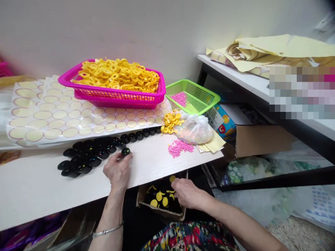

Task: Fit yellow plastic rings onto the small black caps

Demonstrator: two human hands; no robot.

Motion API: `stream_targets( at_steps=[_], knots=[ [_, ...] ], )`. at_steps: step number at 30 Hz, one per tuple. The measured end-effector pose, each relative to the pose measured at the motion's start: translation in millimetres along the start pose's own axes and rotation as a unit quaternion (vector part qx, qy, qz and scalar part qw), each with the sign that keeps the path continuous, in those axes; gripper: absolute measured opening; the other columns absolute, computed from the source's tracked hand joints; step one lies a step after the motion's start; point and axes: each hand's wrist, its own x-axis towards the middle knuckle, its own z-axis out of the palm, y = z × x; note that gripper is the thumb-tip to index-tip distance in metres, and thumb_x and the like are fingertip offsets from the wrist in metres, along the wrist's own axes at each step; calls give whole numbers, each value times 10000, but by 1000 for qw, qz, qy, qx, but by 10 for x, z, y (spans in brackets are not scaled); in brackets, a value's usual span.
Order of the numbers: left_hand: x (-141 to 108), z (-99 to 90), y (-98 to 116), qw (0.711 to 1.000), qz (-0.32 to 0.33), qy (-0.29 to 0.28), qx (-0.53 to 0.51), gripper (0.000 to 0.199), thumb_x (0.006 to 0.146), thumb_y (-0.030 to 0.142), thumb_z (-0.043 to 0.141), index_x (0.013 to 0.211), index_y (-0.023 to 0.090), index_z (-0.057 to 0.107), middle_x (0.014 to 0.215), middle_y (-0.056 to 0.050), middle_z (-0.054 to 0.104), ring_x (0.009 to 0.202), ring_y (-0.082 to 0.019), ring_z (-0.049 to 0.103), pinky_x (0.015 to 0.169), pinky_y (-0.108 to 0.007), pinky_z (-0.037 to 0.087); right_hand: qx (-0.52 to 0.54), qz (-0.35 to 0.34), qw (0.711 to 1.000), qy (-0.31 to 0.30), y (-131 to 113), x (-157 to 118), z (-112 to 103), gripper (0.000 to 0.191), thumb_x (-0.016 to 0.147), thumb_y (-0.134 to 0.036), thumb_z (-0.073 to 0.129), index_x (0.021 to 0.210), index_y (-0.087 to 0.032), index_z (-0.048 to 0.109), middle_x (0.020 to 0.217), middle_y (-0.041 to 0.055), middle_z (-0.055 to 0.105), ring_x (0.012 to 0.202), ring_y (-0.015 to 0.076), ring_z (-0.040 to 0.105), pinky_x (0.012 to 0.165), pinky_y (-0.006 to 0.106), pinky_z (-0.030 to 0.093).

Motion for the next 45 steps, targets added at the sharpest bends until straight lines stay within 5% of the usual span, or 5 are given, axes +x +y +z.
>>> stream_targets(
  at_steps=[6,9,20,28,45],
  knots=[
    [-112,69,42,1000,3,-13,17,580,509,484,686,984,153,656,612,32,540,523,-116,454,582,-270,404,-32,129,935,328,340,-1,-355,193,829,-119,404,795,-160,589,810,65,584,765,159,542,635,239,349],
    [-115,174,12,999,19,-32,2,554,537,481,673,994,168,655,651,22,577,570,-130,504,598,-264,413,-52,136,913,380,563,159,-444,180,820,-121,429,807,-180,599,840,48,572,777,147,525,618,226,333],
    [-646,470,144,967,152,-203,-31,289,594,341,679,837,186,661,703,25,581,595,-106,495,598,-227,431,-161,108,913,359,627,450,-391,206,815,-102,409,733,-156,590,784,72,572,716,157,478,597,259,274],
    [-705,498,119,956,199,-213,-37,251,628,328,685,844,205,646,769,12,609,640,-111,503,617,-230,427,-4,141,970,198,440,369,-557,164,797,-210,443,721,-180,585,732,37,614,685,151,523,558,247,262],
    [-725,482,140,945,231,-227,-36,202,666,293,680,849,215,643,783,5,620,718,-135,539,668,-252,428,11,31,943,332,412,379,-418,141,793,-137,453,718,-181,564,749,32,536,687,144,496,598,237,344]
  ],
)
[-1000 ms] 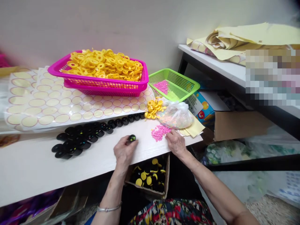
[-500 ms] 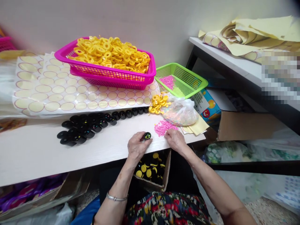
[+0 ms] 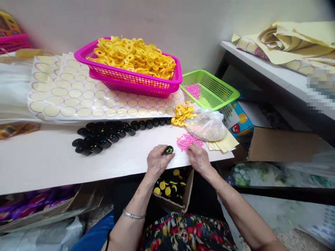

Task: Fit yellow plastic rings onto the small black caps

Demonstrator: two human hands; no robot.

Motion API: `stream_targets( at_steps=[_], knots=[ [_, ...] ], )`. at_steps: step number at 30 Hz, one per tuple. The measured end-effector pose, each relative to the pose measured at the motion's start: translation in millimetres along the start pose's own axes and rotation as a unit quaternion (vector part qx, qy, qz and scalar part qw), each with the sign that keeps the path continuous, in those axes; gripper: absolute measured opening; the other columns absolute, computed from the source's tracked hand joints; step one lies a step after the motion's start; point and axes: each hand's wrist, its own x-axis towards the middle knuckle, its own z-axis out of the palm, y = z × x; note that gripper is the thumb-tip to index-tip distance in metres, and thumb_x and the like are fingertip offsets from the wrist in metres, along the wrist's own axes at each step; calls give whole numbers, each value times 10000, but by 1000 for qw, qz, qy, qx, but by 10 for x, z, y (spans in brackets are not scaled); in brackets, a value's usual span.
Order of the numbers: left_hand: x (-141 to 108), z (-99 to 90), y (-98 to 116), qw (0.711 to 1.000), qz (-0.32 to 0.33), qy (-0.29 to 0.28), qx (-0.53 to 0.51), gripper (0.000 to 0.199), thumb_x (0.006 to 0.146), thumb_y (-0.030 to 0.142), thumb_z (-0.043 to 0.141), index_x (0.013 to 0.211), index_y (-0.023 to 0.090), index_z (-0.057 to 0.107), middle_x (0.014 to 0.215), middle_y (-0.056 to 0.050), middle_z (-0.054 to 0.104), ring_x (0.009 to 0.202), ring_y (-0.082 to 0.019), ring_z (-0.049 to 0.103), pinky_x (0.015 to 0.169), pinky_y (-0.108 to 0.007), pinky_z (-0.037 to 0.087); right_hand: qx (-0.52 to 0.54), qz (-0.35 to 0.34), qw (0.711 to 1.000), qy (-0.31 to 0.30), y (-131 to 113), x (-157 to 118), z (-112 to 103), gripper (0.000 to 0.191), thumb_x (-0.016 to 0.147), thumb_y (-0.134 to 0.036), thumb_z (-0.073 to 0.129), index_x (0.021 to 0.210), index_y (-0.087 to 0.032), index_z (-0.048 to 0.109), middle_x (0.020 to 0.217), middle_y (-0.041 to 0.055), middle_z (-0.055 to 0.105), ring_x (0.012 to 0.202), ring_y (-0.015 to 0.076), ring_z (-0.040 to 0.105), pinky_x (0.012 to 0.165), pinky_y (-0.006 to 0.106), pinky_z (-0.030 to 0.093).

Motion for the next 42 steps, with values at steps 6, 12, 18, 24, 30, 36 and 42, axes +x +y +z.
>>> stream_targets(
  at_steps=[6,12,18,24,30,36,42],
  knots=[
    [-2,-35,49,999,6,-13,38,160,676,305,659,805,214,636,753,5,616,713,-141,536,673,-257,419,100,-149,984,4,-327,215,-11,143,830,-169,461,760,-177,585,747,31,535,728,143,498,663,241,381],
    [2,-75,94,997,7,-36,63,114,688,238,597,797,222,627,767,7,629,752,-158,540,706,-271,412,5,-182,981,-68,-471,329,66,198,840,-173,451,729,-169,614,749,40,537,744,154,463,686,260,353],
    [-5,-77,92,998,2,-35,55,144,675,221,602,815,213,636,782,-2,633,762,-163,544,714,-274,413,-53,-192,976,-94,-488,336,87,223,839,-132,423,718,-157,609,732,42,523,723,152,441,660,260,329],
    [-1,-70,88,998,1,-32,51,116,671,207,596,781,211,631,772,2,633,755,-160,542,706,-270,409,-110,-214,965,-107,-551,360,72,209,811,-83,422,726,-144,603,713,51,518,703,162,420,651,274,314],
    [-1,-67,72,998,-3,-35,49,109,679,211,593,780,225,632,810,10,647,774,-165,544,722,-280,411,-124,-226,958,-126,-561,369,103,195,773,-62,447,787,-153,619,745,62,538,729,180,428,662,287,321],
    [1,-55,60,997,2,-40,59,182,661,195,610,837,234,635,817,8,643,791,-171,553,732,-283,414,-18,-159,976,-144,-553,380,41,195,788,-81,459,686,-155,608,692,21,514,686,134,466,620,240,340],
    [-9,-68,87,997,5,-36,63,140,686,267,628,822,233,634,796,-1,636,769,-162,555,704,-266,409,211,-89,966,-122,-342,423,0,112,730,-117,538,771,-166,629,690,-12,535,667,110,513,629,220,385]
  ],
)
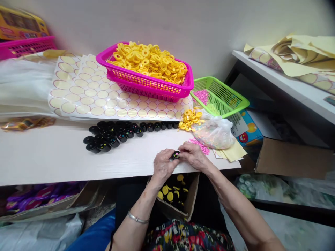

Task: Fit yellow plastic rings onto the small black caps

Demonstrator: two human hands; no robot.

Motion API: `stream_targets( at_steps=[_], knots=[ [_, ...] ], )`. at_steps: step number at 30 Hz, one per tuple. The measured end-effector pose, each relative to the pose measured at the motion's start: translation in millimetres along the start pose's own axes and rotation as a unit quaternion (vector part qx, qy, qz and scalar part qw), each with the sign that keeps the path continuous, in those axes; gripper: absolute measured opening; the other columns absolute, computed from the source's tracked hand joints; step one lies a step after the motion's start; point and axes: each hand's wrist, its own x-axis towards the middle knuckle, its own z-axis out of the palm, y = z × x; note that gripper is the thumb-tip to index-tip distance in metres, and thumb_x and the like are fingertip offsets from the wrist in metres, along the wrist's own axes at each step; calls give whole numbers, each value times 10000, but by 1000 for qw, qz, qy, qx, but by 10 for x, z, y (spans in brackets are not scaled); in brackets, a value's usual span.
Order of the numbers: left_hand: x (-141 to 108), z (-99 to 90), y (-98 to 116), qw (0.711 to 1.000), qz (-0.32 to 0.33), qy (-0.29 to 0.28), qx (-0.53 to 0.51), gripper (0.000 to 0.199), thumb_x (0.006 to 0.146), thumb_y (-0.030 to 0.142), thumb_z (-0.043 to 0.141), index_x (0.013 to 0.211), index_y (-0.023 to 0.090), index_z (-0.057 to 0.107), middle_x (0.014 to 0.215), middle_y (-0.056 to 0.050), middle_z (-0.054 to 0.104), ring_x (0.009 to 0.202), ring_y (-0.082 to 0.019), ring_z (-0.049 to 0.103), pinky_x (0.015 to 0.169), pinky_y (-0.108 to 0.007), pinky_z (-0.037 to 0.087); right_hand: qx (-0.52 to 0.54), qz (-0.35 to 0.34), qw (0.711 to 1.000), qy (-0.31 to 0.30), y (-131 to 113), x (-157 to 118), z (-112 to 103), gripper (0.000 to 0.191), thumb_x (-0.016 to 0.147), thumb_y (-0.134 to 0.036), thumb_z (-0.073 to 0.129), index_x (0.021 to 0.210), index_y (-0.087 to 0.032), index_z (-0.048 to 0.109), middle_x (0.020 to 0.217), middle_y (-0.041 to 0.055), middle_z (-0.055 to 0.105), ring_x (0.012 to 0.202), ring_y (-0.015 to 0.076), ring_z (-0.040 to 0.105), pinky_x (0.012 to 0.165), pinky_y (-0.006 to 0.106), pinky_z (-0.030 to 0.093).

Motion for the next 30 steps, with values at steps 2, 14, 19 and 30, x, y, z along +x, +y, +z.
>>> stream_targets(
  at_steps=[2,14,19,30],
  knots=[
    [3,-13,5,1000,-2,2,-5,144,683,302,643,804,226,629,786,-3,628,758,-159,551,688,-264,407,-19,18,998,64,135,49,-62,103,725,-140,532,770,-166,621,691,-5,539,665,123,512,636,236,394],
    [15,-8,-40,999,-13,16,-31,191,633,254,675,815,217,631,786,1,629,739,-158,552,670,-271,430,-432,48,896,84,450,561,-185,190,783,-104,453,892,-151,601,962,124,545,894,223,454,686,295,343],
    [5,-6,-50,999,-7,14,-30,179,637,252,673,805,216,627,787,-1,628,747,-160,558,676,-273,436,-479,18,877,44,491,683,-187,202,800,-89,435,856,-134,624,931,141,564,857,234,448,683,324,323],
    [-10,44,-114,997,-12,34,-65,294,601,256,718,878,207,633,815,-12,624,745,-159,561,683,-278,460,-62,107,978,171,448,592,-368,91,714,-206,497,646,-168,545,679,16,536,693,145,452,629,250,318]
  ],
)
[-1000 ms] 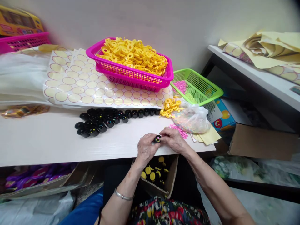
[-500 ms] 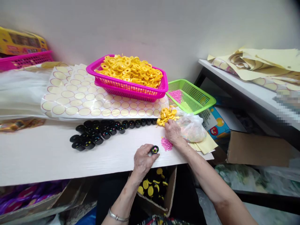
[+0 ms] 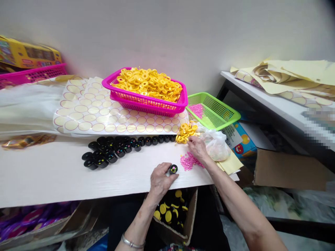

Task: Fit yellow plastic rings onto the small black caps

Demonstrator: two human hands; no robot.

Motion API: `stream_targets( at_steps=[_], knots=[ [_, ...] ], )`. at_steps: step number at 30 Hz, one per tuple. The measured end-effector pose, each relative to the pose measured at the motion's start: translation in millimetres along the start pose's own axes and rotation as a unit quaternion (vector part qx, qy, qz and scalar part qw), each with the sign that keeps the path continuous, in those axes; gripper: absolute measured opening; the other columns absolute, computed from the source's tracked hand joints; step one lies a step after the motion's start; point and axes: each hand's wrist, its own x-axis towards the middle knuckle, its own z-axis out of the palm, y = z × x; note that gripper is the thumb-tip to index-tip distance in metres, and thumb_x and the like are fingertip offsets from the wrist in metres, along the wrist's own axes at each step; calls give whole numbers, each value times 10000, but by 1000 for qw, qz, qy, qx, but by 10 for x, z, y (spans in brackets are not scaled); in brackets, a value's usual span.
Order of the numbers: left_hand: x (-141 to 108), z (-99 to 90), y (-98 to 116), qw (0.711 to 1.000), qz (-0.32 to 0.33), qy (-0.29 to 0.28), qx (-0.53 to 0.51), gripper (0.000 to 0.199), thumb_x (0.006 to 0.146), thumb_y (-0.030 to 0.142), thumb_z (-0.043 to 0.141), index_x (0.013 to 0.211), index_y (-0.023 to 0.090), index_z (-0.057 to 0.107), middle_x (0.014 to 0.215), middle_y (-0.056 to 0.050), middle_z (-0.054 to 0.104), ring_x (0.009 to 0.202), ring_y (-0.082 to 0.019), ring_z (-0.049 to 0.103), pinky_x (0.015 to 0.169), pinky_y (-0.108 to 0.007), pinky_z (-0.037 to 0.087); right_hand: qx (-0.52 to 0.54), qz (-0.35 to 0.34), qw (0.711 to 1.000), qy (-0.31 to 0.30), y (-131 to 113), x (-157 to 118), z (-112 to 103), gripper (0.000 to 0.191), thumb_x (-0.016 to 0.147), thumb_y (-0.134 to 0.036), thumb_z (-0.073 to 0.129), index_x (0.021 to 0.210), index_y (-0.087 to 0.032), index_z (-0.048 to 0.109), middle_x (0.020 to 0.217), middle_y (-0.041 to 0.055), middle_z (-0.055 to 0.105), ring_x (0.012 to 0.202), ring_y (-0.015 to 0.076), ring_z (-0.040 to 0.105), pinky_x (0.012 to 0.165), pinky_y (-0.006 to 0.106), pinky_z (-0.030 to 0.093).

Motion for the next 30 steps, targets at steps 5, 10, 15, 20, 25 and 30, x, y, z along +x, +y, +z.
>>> stream_targets(
  at_steps=[5,10,15,20,25,30],
  knots=[
    [6,-22,12,990,-26,72,-116,431,584,343,745,959,164,631,932,-58,610,760,-147,552,674,-261,473,205,77,975,-46,-128,-7,-66,200,627,-332,525,547,-186,413,489,-61,369,466,79,325,477,219,260],
    [36,-188,272,949,-85,180,-246,274,658,347,688,848,150,674,837,-43,620,661,-102,526,633,-228,451,358,98,914,-163,-406,-348,-170,218,586,-314,625,595,-163,468,507,-65,410,453,54,338,469,203,265],
    [-10,-311,610,895,-207,36,-394,312,637,338,704,845,106,682,600,-8,601,491,-58,472,468,-175,377,388,98,883,-245,-560,-816,-154,188,654,-303,646,677,-135,565,563,-25,513,491,67,403,495,213,302],
    [-199,-294,647,857,-281,-18,-432,239,622,289,717,735,82,677,511,-2,568,422,-33,421,396,-146,290,307,27,932,-188,-564,-1202,-80,255,733,-251,608,976,-179,575,761,-9,543,681,106,495,632,238,390],
    [-304,-239,577,859,-286,-26,-424,220,628,276,709,709,72,688,523,-7,571,434,-25,386,404,-151,272,167,-107,966,-167,-507,-1347,1,194,733,-207,625,918,-169,580,791,10,517,731,130,490,661,248,390],
    [-210,-225,480,864,-302,36,-402,275,598,306,726,761,87,691,544,-1,584,470,-40,425,458,-163,327,111,-142,978,-108,-451,-1193,86,165,801,-202,540,962,-164,547,828,34,526,762,143,491,692,258,397]
  ],
)
